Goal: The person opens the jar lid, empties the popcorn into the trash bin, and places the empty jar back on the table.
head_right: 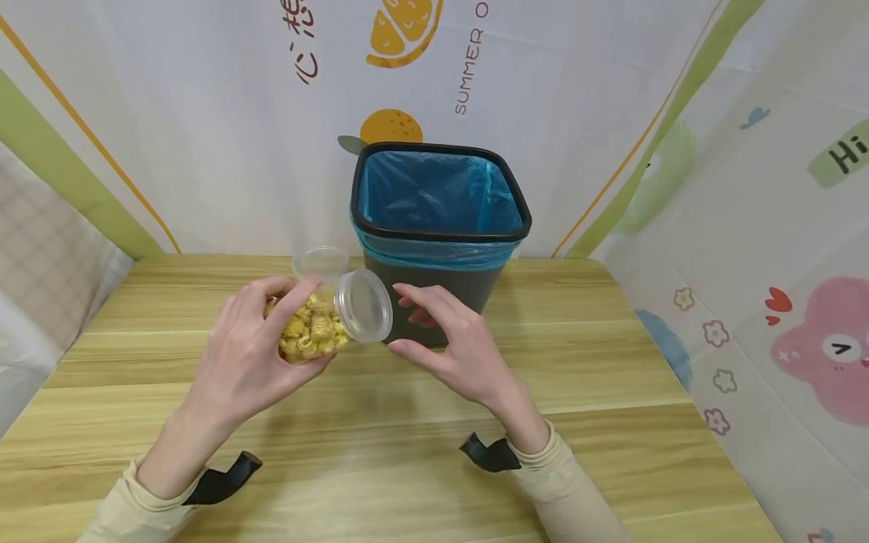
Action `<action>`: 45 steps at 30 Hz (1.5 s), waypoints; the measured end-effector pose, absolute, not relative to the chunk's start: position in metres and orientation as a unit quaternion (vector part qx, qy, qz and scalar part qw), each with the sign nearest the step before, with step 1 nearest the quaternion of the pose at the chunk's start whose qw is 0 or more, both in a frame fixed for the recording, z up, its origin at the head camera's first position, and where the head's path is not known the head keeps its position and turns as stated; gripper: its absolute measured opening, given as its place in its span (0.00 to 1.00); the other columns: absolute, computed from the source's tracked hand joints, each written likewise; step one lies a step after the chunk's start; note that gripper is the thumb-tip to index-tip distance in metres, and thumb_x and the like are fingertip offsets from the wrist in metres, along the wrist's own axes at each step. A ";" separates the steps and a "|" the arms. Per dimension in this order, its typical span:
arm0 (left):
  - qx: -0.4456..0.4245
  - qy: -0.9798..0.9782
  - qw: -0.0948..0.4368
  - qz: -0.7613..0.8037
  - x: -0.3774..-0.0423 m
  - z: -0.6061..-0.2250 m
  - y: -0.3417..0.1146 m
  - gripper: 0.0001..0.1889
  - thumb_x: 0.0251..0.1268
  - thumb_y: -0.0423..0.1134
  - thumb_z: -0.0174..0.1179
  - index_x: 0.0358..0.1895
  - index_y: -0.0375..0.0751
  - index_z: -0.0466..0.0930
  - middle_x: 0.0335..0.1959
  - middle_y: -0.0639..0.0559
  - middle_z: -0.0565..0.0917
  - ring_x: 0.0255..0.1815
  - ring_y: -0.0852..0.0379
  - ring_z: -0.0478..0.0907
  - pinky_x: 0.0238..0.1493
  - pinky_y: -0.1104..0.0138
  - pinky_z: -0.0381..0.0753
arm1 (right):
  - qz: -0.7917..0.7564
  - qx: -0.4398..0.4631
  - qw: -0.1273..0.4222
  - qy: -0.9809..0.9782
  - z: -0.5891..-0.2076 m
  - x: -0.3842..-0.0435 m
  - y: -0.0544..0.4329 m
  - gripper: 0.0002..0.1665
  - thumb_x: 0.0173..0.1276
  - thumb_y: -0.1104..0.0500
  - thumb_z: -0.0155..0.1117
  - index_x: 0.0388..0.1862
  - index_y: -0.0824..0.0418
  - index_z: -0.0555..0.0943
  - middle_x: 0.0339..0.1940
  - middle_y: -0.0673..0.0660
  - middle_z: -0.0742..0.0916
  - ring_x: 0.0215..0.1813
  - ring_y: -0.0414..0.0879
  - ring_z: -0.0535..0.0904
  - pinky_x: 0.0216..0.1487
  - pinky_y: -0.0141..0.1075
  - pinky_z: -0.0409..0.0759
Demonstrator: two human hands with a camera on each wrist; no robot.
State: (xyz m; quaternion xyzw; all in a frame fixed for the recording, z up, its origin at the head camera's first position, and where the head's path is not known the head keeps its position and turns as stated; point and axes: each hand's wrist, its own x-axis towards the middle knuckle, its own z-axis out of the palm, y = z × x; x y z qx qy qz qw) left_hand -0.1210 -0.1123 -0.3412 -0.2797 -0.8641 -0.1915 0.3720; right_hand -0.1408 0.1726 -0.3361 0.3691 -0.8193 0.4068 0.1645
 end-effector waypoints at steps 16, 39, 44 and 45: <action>-0.302 -0.867 0.382 -0.110 -0.120 -0.350 -0.102 0.53 0.34 0.47 0.85 0.74 0.56 0.69 0.55 0.36 0.77 0.50 0.38 0.78 0.51 0.46 0.81 | 0.405 0.358 0.140 -0.829 -0.334 -0.135 0.169 0.44 0.70 0.30 0.60 0.77 0.52 0.70 0.60 0.55 0.84 0.52 0.45 0.84 0.53 0.39 0.87; -0.315 -0.868 0.370 -0.102 -0.121 -0.352 -0.101 0.56 0.31 0.51 0.88 0.73 0.56 0.69 0.57 0.35 0.76 0.51 0.37 0.78 0.53 0.46 0.80 | 0.416 0.351 0.132 -0.829 -0.337 -0.136 0.166 0.41 0.63 0.56 0.78 0.74 0.56 0.73 0.59 0.55 0.84 0.48 0.43 0.86 0.48 0.37 0.89; -0.314 -0.869 0.370 -0.099 -0.120 -0.353 -0.102 0.54 0.32 0.51 0.87 0.72 0.56 0.70 0.56 0.36 0.77 0.51 0.37 0.78 0.52 0.46 0.80 | 0.423 0.349 0.121 -0.827 -0.337 -0.135 0.165 0.43 0.60 0.61 0.79 0.74 0.56 0.72 0.60 0.55 0.83 0.49 0.42 0.86 0.49 0.38 0.89; -0.314 -0.870 0.368 -0.098 -0.120 -0.353 -0.102 0.54 0.32 0.51 0.87 0.72 0.57 0.70 0.56 0.36 0.77 0.51 0.37 0.78 0.52 0.47 0.80 | 0.424 0.350 0.119 -0.827 -0.337 -0.135 0.165 0.43 0.60 0.62 0.79 0.74 0.56 0.72 0.60 0.55 0.83 0.49 0.43 0.86 0.50 0.39 0.89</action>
